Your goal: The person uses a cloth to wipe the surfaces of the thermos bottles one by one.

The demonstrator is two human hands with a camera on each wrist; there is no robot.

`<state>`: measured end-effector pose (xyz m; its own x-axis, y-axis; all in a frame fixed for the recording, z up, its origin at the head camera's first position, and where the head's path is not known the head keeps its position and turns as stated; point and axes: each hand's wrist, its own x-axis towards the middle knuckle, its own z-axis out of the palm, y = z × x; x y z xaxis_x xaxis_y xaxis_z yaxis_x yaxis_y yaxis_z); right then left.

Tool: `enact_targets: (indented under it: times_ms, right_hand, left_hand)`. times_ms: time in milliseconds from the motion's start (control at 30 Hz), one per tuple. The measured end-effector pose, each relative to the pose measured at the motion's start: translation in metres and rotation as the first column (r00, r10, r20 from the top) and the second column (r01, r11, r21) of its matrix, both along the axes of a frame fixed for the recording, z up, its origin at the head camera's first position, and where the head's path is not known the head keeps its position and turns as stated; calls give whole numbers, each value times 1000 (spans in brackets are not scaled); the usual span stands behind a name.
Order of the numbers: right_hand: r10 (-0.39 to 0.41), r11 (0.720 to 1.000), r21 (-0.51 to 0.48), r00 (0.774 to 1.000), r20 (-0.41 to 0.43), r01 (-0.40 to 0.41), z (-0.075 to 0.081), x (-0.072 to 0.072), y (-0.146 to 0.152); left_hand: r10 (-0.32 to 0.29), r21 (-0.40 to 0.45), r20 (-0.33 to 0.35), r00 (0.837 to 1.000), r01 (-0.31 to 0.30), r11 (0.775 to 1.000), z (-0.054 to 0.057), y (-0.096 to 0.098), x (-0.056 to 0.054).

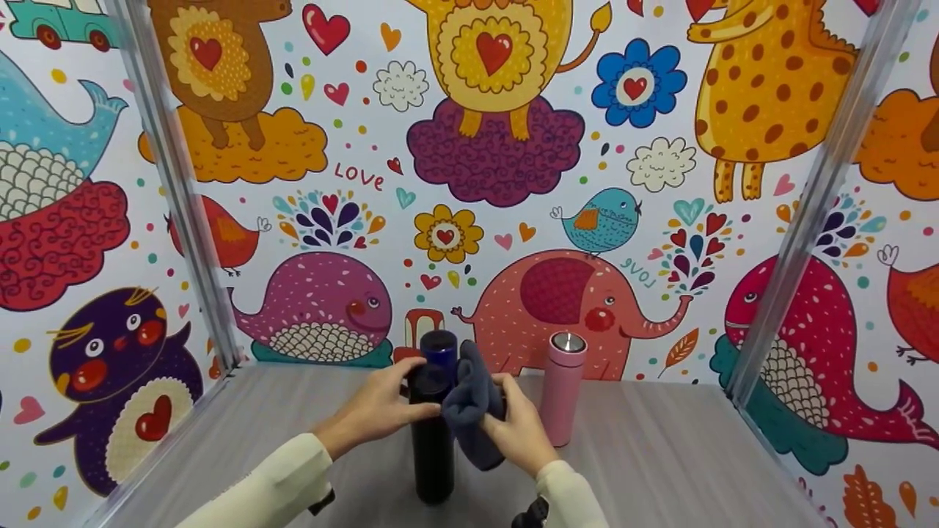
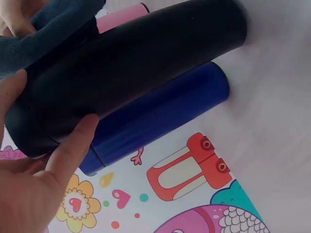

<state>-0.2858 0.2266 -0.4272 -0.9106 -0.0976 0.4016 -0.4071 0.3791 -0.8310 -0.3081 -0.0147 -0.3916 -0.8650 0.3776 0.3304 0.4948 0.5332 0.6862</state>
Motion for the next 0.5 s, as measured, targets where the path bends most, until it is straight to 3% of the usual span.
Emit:
enact_targets:
  times_ms: [133,333,500]
  right_hand:
    - [48,998,-32,999,22,-47,-3,-1,-6]
    - [122,992,-35,992,38,-121,-9,0,-14]
    - [153,988,-3,987,43,-153,-14,0,-17]
  left_hand:
    - [-9,-4,0,1000,9,1000,-2,3,0]
    - [-22,25,52,998,21,999,-5,6,3]
    - [-32,16,11,999,32,999,-5,8,4]
